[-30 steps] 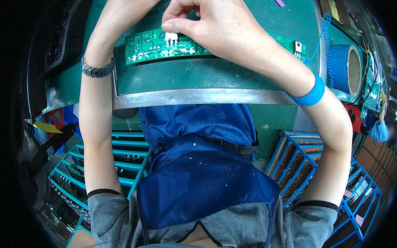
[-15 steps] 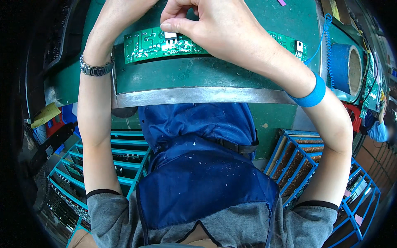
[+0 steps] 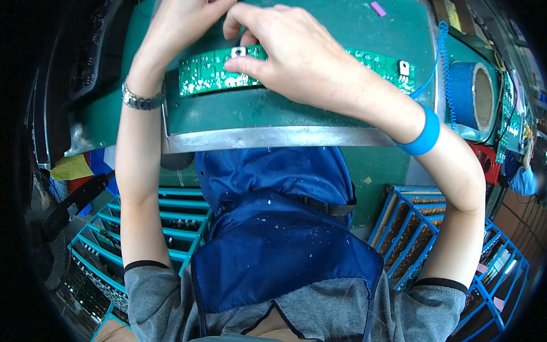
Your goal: Placing transistors or other electronic components into printed circuit boards.
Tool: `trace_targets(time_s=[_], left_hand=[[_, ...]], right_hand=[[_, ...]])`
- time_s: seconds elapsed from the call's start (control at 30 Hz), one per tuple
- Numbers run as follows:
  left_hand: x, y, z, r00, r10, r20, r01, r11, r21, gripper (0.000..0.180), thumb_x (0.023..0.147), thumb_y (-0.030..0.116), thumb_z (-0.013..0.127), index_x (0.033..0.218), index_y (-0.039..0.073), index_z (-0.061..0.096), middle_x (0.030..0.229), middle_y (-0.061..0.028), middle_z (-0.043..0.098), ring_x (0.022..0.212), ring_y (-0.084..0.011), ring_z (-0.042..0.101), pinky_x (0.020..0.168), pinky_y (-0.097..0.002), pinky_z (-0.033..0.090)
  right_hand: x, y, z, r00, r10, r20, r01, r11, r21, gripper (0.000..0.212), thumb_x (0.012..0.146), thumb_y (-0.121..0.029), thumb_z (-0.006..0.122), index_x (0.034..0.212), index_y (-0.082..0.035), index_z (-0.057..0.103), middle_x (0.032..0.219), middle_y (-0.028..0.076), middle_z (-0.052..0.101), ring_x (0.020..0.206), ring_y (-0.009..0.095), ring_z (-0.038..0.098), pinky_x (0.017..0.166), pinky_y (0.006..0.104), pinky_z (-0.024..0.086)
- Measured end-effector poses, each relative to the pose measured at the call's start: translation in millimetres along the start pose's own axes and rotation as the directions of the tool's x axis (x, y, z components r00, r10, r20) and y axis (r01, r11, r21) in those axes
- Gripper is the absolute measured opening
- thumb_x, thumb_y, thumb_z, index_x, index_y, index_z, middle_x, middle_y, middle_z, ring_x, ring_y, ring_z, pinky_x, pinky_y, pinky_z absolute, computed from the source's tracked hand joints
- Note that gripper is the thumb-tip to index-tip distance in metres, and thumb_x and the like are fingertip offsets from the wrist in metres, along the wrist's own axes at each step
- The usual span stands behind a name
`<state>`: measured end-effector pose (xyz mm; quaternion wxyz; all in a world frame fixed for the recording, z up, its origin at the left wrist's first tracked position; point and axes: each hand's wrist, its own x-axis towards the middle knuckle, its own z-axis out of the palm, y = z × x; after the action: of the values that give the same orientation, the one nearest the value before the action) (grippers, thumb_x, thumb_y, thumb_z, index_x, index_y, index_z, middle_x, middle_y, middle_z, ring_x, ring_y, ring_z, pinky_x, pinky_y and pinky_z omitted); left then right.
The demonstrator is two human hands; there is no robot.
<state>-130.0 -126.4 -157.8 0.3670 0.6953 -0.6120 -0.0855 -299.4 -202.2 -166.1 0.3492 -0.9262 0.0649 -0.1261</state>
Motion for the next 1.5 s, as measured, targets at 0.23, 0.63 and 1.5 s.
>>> trace_targets(time_s=[0.23, 0.63, 1.5], left_hand=[[9.8, -0.5, 13.5, 0.977, -0.195, 0.082, 0.208, 0.959, -0.194, 0.017, 0.085, 0.009, 0.067, 0.099, -0.001, 0.069, 0.083, -0.0087, 0.068, 0.071, -0.012, 0.061, 0.066, -0.0266, 0.05], [23.1, -33.6, 39.0, 0.999, -0.018, -0.038, 0.024, 0.987, 0.158, 0.042, 0.08, 0.023, 0.074, 0.117, 0.006, 0.062, 0.101, -0.0099, 0.063, 0.082, -0.02, 0.063, 0.077, -0.0325, 0.053], [-58.6, -45.6, -231.0, 0.947, -0.211, -0.244, 0.315, 0.763, 0.564, 0.036, 0.086, 0.026, 0.07, 0.112, 0.002, 0.066, 0.1, -0.0129, 0.069, 0.089, -0.0215, 0.067, 0.078, -0.0318, 0.054]], right_hand=[[10.9, 39.5, -59.7, 0.985, 0.057, -0.162, -0.112, 0.927, -0.357, 0.035, 0.083, -0.028, 0.072, 0.108, -0.004, 0.062, 0.1, 0.012, 0.066, 0.081, 0.023, 0.063, 0.071, 0.034, 0.051], [37.5, 87.8, -62.9, 0.976, 0.209, -0.06, -0.216, 0.964, -0.152, 0.017, 0.08, -0.005, 0.067, 0.095, 0.002, 0.064, 0.081, 0.014, 0.068, 0.076, 0.023, 0.068, 0.071, 0.0345, 0.054], [39.8, 70.8, -58.7, 0.996, 0.092, -0.01, -0.092, 0.992, -0.091, 0.023, 0.076, 0.0, 0.069, 0.097, 0.0, 0.059, 0.088, 0.012, 0.061, 0.073, 0.021, 0.06, 0.065, 0.0314, 0.05]])
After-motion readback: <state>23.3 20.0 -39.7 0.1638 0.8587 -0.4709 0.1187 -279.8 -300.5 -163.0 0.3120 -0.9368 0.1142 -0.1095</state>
